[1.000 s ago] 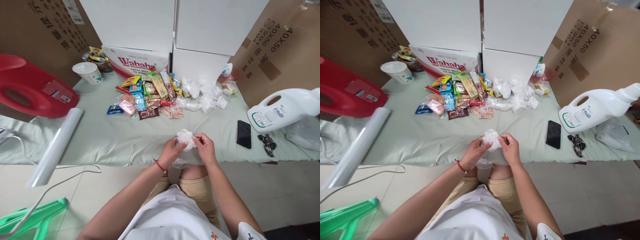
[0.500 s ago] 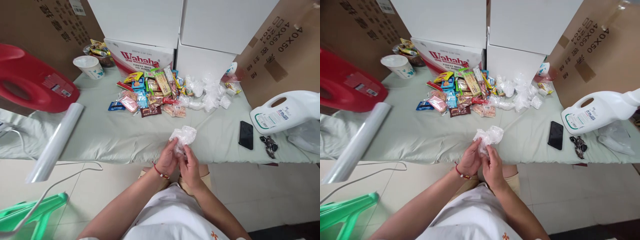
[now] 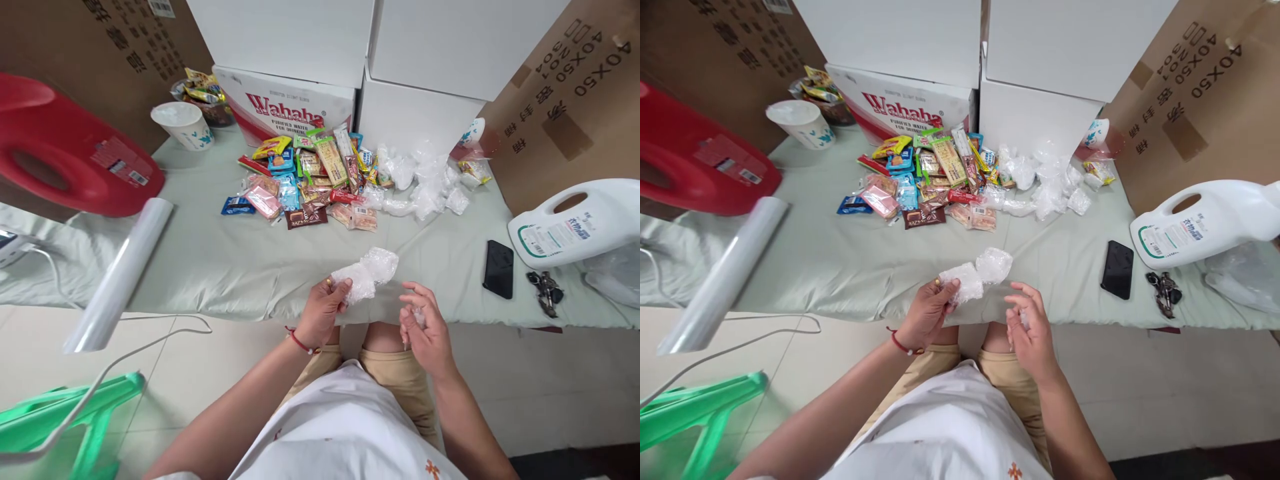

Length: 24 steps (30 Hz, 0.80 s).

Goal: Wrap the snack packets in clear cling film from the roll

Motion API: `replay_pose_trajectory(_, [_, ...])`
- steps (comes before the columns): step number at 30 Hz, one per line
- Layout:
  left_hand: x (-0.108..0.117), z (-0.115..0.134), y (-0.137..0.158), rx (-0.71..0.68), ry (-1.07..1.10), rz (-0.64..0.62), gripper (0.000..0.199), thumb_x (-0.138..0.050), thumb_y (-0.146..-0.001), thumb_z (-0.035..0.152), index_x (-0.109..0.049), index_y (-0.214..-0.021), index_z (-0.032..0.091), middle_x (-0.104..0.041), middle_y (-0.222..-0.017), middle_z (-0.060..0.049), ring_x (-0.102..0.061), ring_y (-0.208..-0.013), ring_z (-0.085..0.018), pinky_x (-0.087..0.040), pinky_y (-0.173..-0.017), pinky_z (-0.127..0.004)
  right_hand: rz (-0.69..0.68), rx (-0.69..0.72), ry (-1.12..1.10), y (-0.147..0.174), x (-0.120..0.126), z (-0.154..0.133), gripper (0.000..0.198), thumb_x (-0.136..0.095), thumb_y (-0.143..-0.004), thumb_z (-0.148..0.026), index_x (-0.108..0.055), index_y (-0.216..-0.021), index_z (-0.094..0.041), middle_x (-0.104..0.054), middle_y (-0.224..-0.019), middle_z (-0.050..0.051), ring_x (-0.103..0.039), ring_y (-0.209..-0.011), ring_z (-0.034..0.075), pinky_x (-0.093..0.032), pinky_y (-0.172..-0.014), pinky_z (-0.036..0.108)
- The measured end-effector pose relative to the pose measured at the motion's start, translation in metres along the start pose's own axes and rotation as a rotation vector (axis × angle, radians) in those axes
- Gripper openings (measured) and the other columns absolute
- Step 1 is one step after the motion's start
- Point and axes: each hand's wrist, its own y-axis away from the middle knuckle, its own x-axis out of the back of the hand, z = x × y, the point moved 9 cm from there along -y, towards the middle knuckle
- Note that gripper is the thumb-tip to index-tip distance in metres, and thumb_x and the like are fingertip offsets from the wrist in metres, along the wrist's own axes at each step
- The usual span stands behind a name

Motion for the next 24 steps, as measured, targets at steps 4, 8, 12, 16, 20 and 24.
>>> replay_pose_trajectory(4, [-0.009, -0.010, 0.008, 0.082, -0.037, -0.128, 0.049, -0.085, -0.073, 0.059, -0.064, -0.072, 0.015, -0.053, -0.063, 0.002, -0.040, -0.053, -0.008, -0.030, -0.050, -0.023, -0.087, 0.316, 0.348, -0.009, -0.030, -0.029, 0.019, -0.058, -0.102, -0.030, -0.071, -0.117, -0.031, -0.064, -0.129, 0.010, -0.066, -0.083, 0.017, -0.059, -0.077, 0.037])
replay_pose_trajectory(8, [-0.012, -0.011, 0.019, 0.127, 0.014, -0.241, 0.047, -0.086, -0.073, 0.055, -0.069, -0.090, 0.015, -0.062, -0.072, -0.001, -0.054, -0.065, -0.011, -0.040, -0.062, -0.023, -0.105, 0.347, 0.247, -0.020, -0.043, -0.031, 0.019, -0.055, -0.103, -0.024, -0.073, -0.107, -0.026, -0.070, -0.097, 0.006, -0.067, -0.089, 0.017, -0.055, -0.078, 0.031])
replay_pose_trajectory(12, [0.000, -0.005, 0.017, 0.067, -0.100, -0.192, 0.043, -0.088, -0.071, 0.050, -0.065, -0.078, 0.014, -0.060, -0.067, 0.001, -0.042, -0.056, -0.006, -0.031, -0.056, -0.022, -0.137, 0.112, -0.051, -0.024, -0.045, -0.017, 0.014, -0.069, -0.096, -0.035, -0.072, -0.089, -0.023, -0.064, -0.079, 0.001, -0.059, -0.071, 0.013, -0.048, -0.063, 0.025])
replay_pose_trajectory(16, [0.009, -0.005, 0.014, 0.087, -0.078, -0.138, 0.042, -0.084, -0.073, 0.050, -0.058, -0.077, 0.016, -0.060, -0.071, 0.002, -0.039, -0.055, -0.005, -0.027, -0.054, -0.022, -0.047, -0.313, -0.452, -0.017, -0.042, 0.021, 0.036, -0.078, -0.084, -0.054, -0.062, -0.080, -0.023, -0.042, -0.058, -0.008, -0.035, -0.046, 0.007, -0.027, -0.043, 0.021])
replay_pose_trajectory(20, [-0.001, -0.008, 0.019, 0.069, -0.194, -0.224, 0.046, -0.077, -0.080, 0.059, -0.059, -0.083, 0.018, -0.052, -0.065, 0.005, -0.041, -0.057, -0.008, -0.028, -0.054, -0.023, -0.042, -0.356, -0.461, -0.011, -0.047, 0.027, 0.039, -0.084, -0.079, -0.052, -0.060, -0.077, -0.021, -0.041, -0.056, -0.008, -0.033, -0.048, 0.006, -0.025, -0.044, 0.020])
replay_pose_trajectory(24, [-0.008, -0.012, 0.018, 0.006, -0.236, -0.257, 0.049, -0.079, -0.078, 0.061, -0.062, -0.085, 0.016, -0.052, -0.070, 0.004, -0.039, -0.061, -0.008, -0.030, -0.057, -0.023, -0.145, -0.294, -0.432, -0.009, -0.062, 0.021, 0.034, -0.083, -0.082, -0.046, -0.061, -0.077, -0.020, -0.045, -0.060, -0.007, -0.035, -0.051, 0.006, -0.026, -0.048, 0.020])
